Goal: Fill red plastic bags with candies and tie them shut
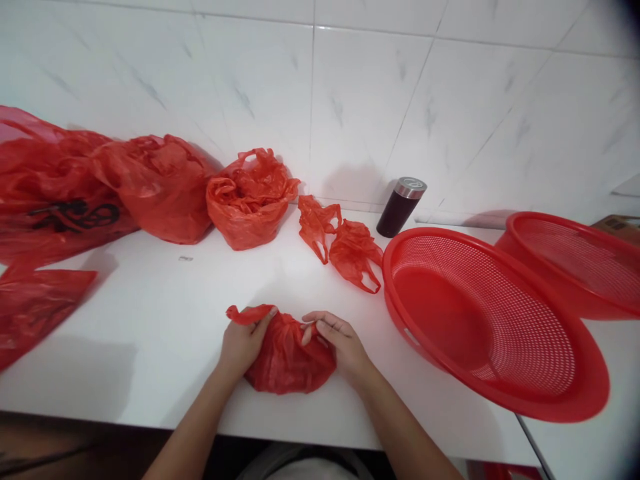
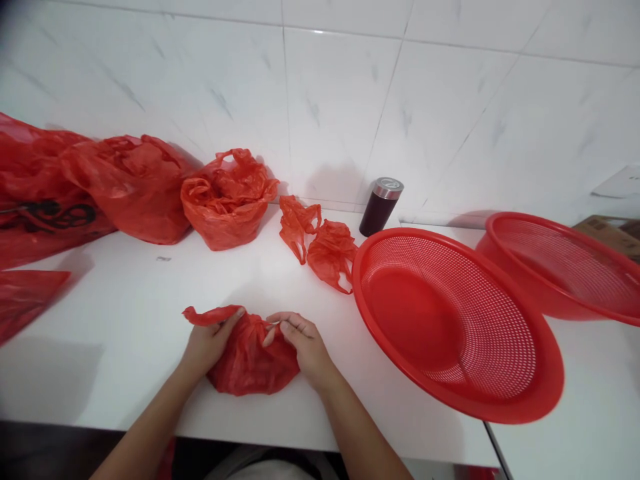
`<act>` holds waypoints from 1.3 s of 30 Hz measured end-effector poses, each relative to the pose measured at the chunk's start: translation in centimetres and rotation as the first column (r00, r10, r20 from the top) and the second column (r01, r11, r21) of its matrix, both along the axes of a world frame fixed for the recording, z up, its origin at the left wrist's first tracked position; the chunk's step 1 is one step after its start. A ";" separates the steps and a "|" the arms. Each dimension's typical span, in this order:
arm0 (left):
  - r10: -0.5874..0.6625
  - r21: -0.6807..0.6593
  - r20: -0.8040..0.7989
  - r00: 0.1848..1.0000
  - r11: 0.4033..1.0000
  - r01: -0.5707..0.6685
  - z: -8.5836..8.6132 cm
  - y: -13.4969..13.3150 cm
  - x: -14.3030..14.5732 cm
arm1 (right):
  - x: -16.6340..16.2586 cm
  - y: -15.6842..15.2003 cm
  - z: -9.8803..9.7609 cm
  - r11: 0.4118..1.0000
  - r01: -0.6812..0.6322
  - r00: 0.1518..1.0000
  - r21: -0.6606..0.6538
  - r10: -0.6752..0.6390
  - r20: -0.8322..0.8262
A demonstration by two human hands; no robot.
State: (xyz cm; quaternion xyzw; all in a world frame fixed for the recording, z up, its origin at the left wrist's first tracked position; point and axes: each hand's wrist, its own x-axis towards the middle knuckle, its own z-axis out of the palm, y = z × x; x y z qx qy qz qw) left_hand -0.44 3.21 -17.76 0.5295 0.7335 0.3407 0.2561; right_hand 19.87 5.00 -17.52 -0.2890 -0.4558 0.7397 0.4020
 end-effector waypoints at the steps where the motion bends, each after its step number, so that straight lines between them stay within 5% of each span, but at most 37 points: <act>1: 0.007 -0.002 0.018 1.000 1.000 -0.007 0.1 -0.2 -0.4 | 0.0 -0.1 0.1 0.999 -0.011 1.000 0.030 0.011 0.021; 8: -0.140 -0.013 0.191 0.971 0.989 0.146 2.0 -1.4 -1.1 | 1.1 0.2 0.6 0.999 0.050 0.992 -0.012 -0.049 0.119; 12: -0.355 0.093 0.317 0.879 0.934 0.344 4.0 -1.0 -0.5 | 1.3 0.5 1.4 0.977 0.171 0.959 0.131 -0.195 0.205; 15: -0.378 0.070 0.421 0.825 0.920 0.386 5.1 -0.6 0.2 | 1.1 0.3 1.9 0.938 0.132 0.863 0.321 -0.268 0.429; 19: -0.172 0.020 0.481 0.860 0.983 0.185 4.5 -0.2 0.4 | 1.0 0.1 2.5 0.884 0.053 0.788 0.465 -0.323 0.524; 23: 0.098 0.051 0.604 0.791 0.985 -0.162 2.9 -0.3 -1.8 | 1.3 0.3 2.7 0.836 0.092 0.754 0.541 -0.413 0.510; 26: 0.219 0.201 0.600 0.769 0.889 -0.411 3.7 -1.0 -3.6 | 1.5 0.5 2.6 0.818 0.081 0.752 0.570 -0.426 0.504; 28: 0.273 0.441 0.456 0.847 0.758 -0.481 5.2 -1.8 -3.5 | 1.4 0.5 2.5 0.806 0.073 0.759 0.588 -0.427 0.492; 30: 0.267 0.664 0.138 0.954 0.689 -0.289 6.6 -2.3 -2.2 | 1.2 0.5 2.6 0.784 0.068 0.773 0.617 -0.432 0.465; 31: 0.201 0.691 -0.058 0.978 0.715 -0.106 7.0 -2.4 -1.2 | 1.0 0.4 2.7 0.773 0.065 0.784 0.631 -0.431 0.447; 34: -0.193 0.427 -0.411 0.891 0.823 0.375 7.0 -2.0 1.3 | 0.9 0.2 3.1 0.759 0.063 0.805 0.648 -0.422 0.417; 36: -0.331 0.241 -0.421 0.845 0.857 0.455 6.3 -1.5 2.2 | 1.1 0.0 3.2 0.772 0.071 0.803 0.632 -0.420 0.423; 39: -0.365 0.083 -0.400 0.840 0.899 0.430 5.8 -1.2 2.6 | 1.6 -0.2 3.0 0.798 0.095 0.812 0.594 -0.408 0.418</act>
